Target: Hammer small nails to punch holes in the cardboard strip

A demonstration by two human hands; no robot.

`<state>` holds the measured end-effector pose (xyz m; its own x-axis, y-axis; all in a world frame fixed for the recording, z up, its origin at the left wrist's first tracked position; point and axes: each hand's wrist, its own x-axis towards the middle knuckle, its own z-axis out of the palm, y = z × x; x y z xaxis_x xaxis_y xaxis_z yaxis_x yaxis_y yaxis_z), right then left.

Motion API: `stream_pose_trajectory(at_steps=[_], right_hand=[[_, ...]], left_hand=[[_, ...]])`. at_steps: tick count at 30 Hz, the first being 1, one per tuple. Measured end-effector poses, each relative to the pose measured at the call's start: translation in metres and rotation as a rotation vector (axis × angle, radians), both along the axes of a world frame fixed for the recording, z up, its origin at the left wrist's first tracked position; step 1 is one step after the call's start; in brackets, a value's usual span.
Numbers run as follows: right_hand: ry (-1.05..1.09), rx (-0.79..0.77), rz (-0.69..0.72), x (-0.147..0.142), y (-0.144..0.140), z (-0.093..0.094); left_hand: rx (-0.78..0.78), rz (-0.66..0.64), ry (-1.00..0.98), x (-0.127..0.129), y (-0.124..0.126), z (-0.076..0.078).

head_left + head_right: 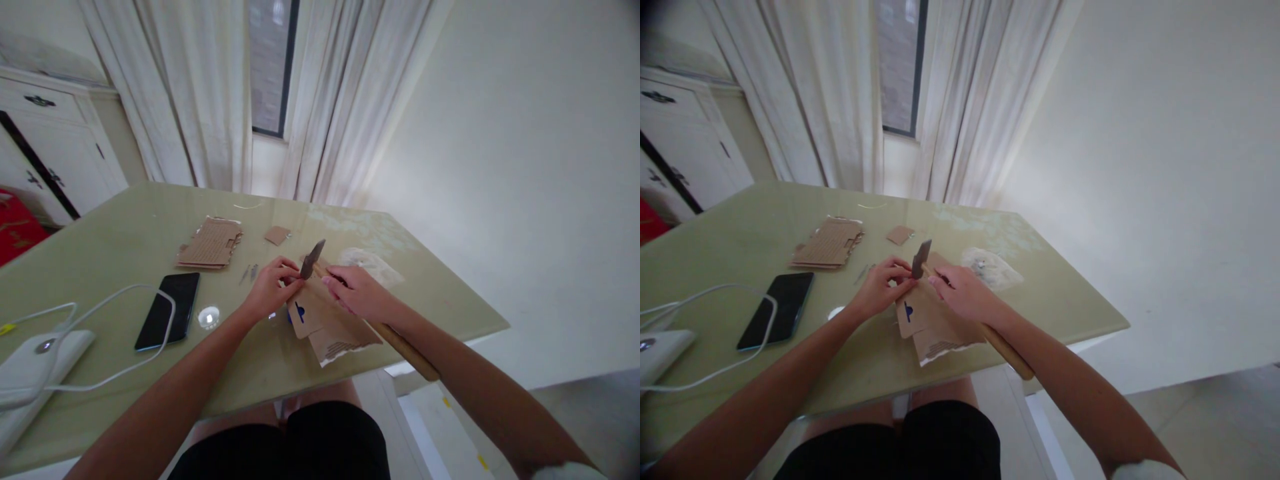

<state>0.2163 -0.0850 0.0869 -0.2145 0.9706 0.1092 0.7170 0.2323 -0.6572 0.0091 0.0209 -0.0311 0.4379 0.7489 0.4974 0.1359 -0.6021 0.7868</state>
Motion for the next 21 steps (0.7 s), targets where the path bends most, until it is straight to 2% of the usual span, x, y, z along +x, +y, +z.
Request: stream_pose_trajectory(at_steps=[7,13,18,21], right_hand=[[0.162,0.005,-0.084,0.002,-0.001,0.004],[0.038,-0.051,0.015,0.003,0.004,-0.019],[0.102,-0.052,-0.059,0.005,0.004,-0.016],[0.098,-0.085,-0.006,0.004,0.003,-0.018]], left_hand=[[-0.017,0.013,0.041,0.001,0.000,0.000],[-0.040,0.009,0.062,0.003,-0.001,-0.004],[-0.052,0.016,0.060,0.002,-0.001,-0.006],[-0.057,0.010,0.068,0.001,-0.001,-0.005]])
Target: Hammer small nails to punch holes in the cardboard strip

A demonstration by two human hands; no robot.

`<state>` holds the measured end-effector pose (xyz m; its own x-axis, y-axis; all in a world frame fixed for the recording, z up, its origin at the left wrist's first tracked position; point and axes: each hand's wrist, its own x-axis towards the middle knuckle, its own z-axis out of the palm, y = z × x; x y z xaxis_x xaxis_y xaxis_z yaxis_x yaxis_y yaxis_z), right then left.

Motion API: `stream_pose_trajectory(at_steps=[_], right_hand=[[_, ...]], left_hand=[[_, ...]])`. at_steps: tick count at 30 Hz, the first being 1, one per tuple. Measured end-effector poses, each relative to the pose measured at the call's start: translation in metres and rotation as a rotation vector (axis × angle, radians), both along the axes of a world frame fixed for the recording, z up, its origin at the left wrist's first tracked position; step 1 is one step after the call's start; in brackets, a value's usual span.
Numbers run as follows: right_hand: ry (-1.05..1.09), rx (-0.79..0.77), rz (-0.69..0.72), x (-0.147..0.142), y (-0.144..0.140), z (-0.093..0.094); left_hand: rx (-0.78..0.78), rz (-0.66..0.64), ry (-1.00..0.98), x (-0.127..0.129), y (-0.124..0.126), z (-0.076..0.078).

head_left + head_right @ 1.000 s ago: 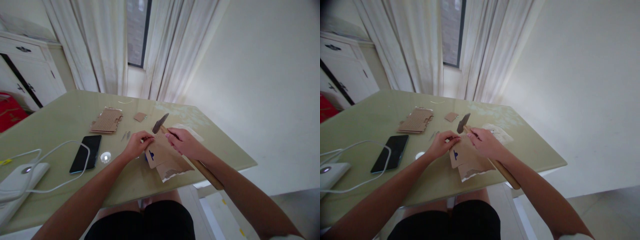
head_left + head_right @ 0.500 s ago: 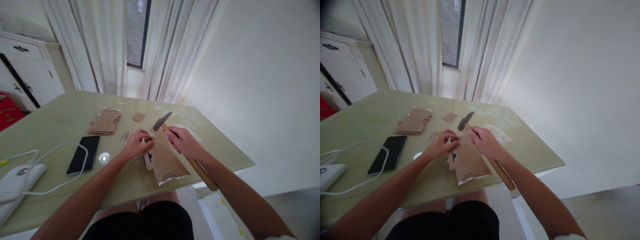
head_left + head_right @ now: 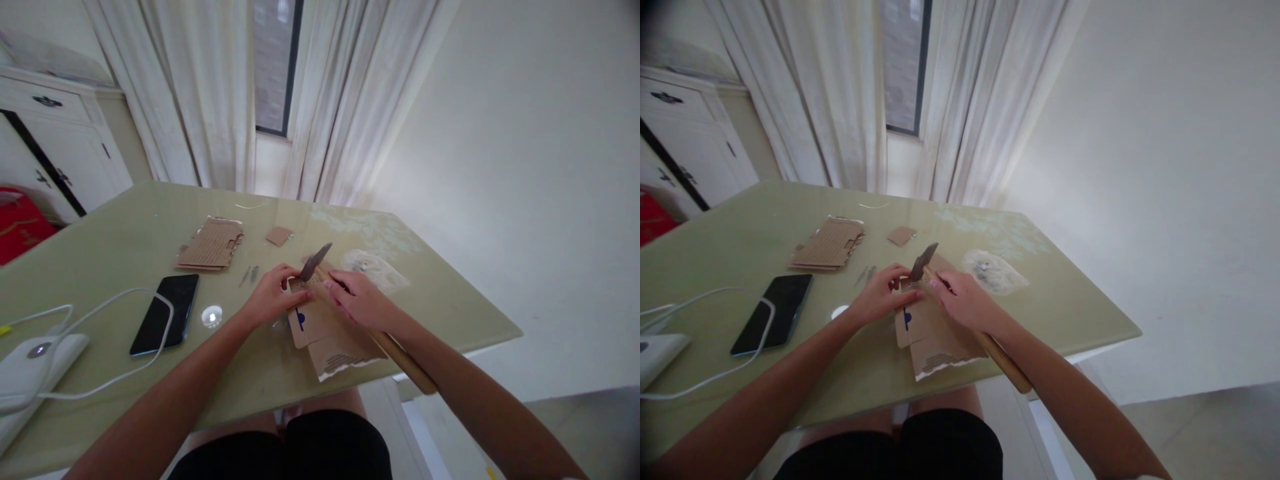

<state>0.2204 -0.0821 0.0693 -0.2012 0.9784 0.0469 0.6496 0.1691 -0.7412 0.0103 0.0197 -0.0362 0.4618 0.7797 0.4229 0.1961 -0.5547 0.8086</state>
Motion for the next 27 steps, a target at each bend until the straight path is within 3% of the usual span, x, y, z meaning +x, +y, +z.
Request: stream_pose_trajectory(at_steps=[4,8,10,14,18,22,27], right_hand=[[0.077,-0.016,0.037,0.010,0.011,-0.006],[0.555,-0.045,-0.124,0.035,0.052,-0.020],[0.878,-0.128,-0.192,0.047,0.078,-0.035],[1.058,-0.183,-0.232,0.059,0.114,-0.080],[1.181,-0.303,-0.227,0.065,0.119,-0.112],[1.269,-0.405,-0.217,0.068,0.116,-0.120],[1.373,-0.430,-0.222,0.064,0.114,-0.121]], left_hand=[[-0.034,-0.004,0.010,-0.001,-0.002,0.003],[-0.068,-0.009,0.024,-0.002,-0.001,0.004],[-0.063,-0.010,0.026,-0.003,0.000,0.003],[-0.048,-0.010,0.050,-0.006,-0.002,0.001],[-0.032,-0.008,0.054,-0.008,-0.007,0.005],[-0.042,0.193,0.096,-0.022,0.007,0.005],[0.204,0.559,0.555,-0.061,0.039,-0.012]])
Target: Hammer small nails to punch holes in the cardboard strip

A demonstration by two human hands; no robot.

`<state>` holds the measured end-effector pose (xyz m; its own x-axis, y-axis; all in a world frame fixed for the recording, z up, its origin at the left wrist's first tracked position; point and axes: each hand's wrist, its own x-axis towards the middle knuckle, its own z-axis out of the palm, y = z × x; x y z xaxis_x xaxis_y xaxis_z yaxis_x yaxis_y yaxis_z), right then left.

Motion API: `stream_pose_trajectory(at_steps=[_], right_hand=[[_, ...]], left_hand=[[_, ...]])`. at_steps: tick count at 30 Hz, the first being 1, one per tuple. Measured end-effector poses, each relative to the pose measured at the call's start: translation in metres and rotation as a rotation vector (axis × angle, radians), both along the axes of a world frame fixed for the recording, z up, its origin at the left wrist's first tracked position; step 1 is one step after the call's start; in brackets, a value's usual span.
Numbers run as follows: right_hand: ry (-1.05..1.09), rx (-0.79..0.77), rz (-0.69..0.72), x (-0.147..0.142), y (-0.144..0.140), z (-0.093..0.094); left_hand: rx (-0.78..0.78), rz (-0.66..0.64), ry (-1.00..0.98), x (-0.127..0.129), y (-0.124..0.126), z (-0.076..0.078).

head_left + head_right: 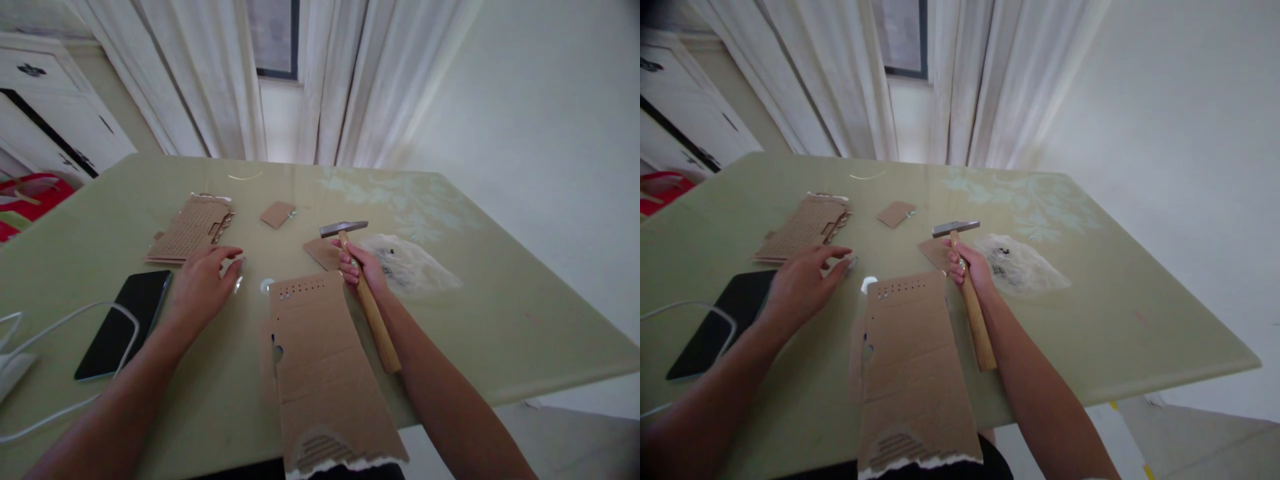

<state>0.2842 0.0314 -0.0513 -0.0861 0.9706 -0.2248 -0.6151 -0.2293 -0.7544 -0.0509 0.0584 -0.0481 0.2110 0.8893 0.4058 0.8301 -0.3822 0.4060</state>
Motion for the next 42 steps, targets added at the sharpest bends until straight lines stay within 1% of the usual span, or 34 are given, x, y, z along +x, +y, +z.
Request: stream_pose_trajectory(at_steps=[2,4,6,8,10,13,19,24,29,32,34,35,37,40,42], right_hand=[[0.044,-0.010,-0.007,-0.002,-0.001,0.001],[0.084,-0.030,-0.009,-0.005,-0.003,0.003],[0.104,-0.056,-0.007,-0.007,-0.003,0.005],[0.102,-0.073,-0.009,-0.009,-0.004,0.006],[0.097,-0.080,-0.013,-0.011,-0.004,0.007],[0.090,-0.081,-0.017,-0.014,-0.004,0.007],[-0.055,-0.047,-0.003,-0.015,-0.005,0.005],[-0.105,-0.003,0.021,-0.017,-0.007,0.000],[-0.164,0.027,0.037,-0.019,-0.007,0.001],[-0.165,0.041,0.029,-0.020,-0.007,0.000],[-0.165,0.042,0.027,-0.021,-0.007,0.000],[-0.168,0.043,0.031,-0.021,-0.007,0.000],[-0.184,0.045,0.040,-0.022,-0.007,-0.002],[-0.219,0.035,0.033,-0.023,-0.007,-0.006],[-0.236,0.032,0.021,-0.023,-0.006,-0.010]], left_hand=[[0.026,0.073,0.184,-0.011,0.005,-0.005],[-0.066,0.106,0.301,-0.014,0.006,-0.005],[-0.187,0.114,0.354,-0.012,0.004,-0.002],[-0.252,0.120,0.371,-0.008,0.002,0.001],[-0.271,0.136,0.378,-0.005,0.002,0.003],[-0.298,0.158,0.383,-0.005,0.004,0.002],[-0.303,0.176,0.372,-0.008,0.008,-0.005],[-0.257,0.135,0.389,-0.010,0.009,-0.011],[-0.235,0.130,0.346,-0.010,0.010,-0.018],[-0.169,0.148,0.273,-0.008,0.010,-0.015],[-0.068,0.140,0.149,-0.003,0.007,-0.008],[-0.020,0.111,0.058,0.001,0.005,-0.003],[0.026,0.004,-0.160,0.011,-0.004,0.008],[-0.045,-0.178,-0.480,0.028,-0.023,0.022],[-0.088,-0.268,-0.629,0.037,-0.036,0.028]])
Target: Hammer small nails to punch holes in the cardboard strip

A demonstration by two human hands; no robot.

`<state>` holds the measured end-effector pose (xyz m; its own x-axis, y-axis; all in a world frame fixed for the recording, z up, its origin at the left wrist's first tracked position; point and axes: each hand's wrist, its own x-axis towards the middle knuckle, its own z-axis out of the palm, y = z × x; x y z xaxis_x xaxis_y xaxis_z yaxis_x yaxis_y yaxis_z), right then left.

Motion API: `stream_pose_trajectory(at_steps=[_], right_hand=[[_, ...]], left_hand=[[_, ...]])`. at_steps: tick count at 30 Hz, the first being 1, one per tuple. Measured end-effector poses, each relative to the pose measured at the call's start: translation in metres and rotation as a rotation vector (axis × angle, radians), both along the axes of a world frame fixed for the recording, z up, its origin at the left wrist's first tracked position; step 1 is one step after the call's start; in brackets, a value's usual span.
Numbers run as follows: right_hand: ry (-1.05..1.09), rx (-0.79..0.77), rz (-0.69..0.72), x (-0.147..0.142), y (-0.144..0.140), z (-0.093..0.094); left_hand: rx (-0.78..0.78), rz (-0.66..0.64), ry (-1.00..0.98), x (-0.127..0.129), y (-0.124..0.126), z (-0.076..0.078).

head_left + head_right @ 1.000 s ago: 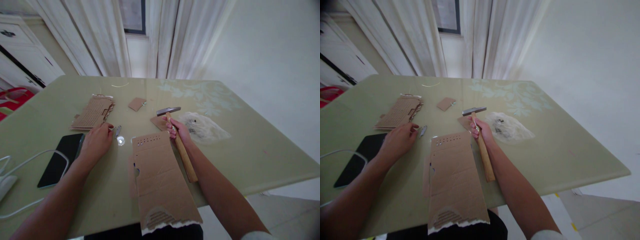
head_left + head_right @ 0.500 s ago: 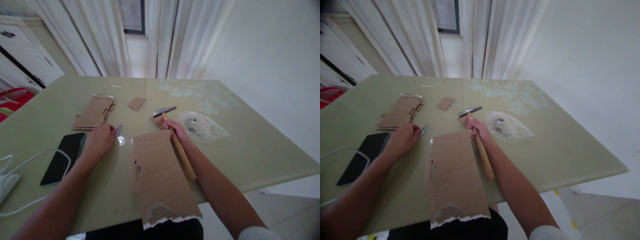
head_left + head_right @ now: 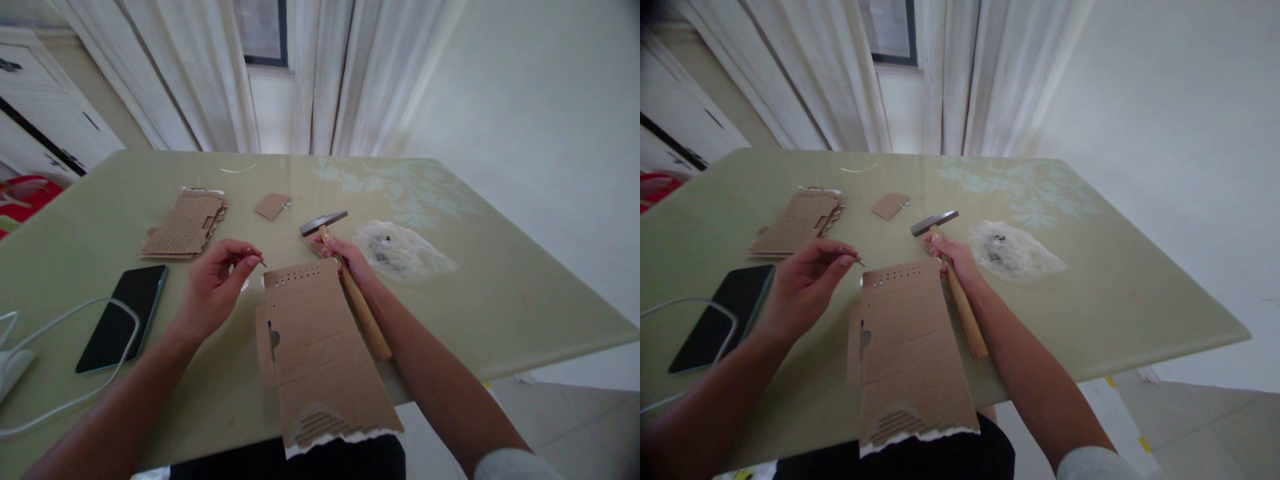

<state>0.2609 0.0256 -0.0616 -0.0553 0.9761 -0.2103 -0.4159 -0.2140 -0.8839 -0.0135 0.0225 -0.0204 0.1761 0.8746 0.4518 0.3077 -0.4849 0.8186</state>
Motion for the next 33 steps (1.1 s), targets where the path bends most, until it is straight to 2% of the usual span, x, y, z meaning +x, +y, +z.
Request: stream_pose_trajectory(at_steps=[3,9,16,26,33], right_hand=[[-0.013,0.027,-0.007,-0.001,0.001,-0.004],[-0.030,0.045,0.007,-0.001,0.000,0.001],[-0.017,0.018,0.030,-0.001,-0.005,0.013],[-0.028,0.029,0.018,-0.002,-0.004,0.011],[-0.034,0.031,0.029,-0.002,-0.006,0.014]], left_hand=[[-0.015,-0.090,-0.062,0.008,-0.013,0.000],[-0.008,-0.177,0.084,0.011,-0.017,-0.005],[0.021,-0.167,0.153,0.013,-0.019,0.000],[0.109,-0.175,0.195,0.017,-0.022,0.004],[0.123,-0.140,0.190,0.017,-0.021,0.001]])
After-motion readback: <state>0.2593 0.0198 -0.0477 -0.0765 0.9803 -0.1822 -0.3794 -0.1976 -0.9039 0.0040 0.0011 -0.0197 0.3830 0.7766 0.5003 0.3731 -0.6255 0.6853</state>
